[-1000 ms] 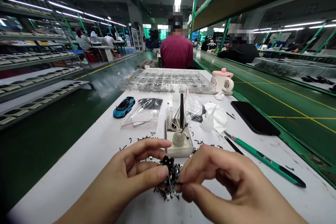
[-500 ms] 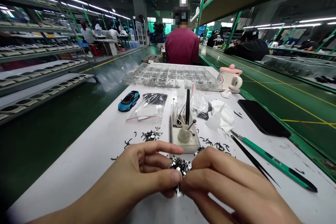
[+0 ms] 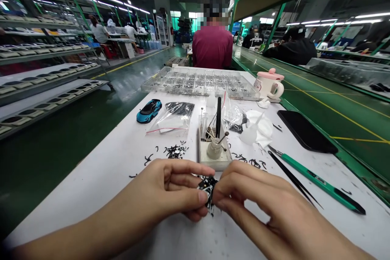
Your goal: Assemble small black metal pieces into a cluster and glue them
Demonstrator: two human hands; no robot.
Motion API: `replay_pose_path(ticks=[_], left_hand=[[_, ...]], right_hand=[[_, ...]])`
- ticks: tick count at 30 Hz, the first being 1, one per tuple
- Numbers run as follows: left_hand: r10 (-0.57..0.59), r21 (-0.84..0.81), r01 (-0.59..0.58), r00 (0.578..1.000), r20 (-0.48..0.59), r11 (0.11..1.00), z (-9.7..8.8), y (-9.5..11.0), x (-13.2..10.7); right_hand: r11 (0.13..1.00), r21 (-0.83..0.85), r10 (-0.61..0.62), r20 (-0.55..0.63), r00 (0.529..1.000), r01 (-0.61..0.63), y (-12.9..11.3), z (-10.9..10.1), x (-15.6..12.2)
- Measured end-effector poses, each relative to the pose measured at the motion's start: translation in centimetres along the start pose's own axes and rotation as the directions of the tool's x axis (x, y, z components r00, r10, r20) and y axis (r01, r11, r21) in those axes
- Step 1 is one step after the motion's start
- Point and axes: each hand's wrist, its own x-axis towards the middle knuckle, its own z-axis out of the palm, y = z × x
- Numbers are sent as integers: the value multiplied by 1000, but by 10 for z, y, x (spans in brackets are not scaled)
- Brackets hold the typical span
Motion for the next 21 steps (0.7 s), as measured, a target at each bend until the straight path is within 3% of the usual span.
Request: replay_pose_path(ticks=[5,10,16,21], left_hand=[[33,178,-29,999,-18,984,-4,-2,1],[14,101,-15,1000,9,995,-4,-2,3],[-71,-52,73,997,44,996,-5,-4,6],[-130,-46,132,990,52,990,-6,0,6]], right_hand=[[999,-8,-33,4,999,33,0,4,0],[999,27,32,-8,999,-31,-2,5,0],[969,191,168,-46,985,-156,-6,5,3],[909,301,292,30,956,-287,-8,1,6]])
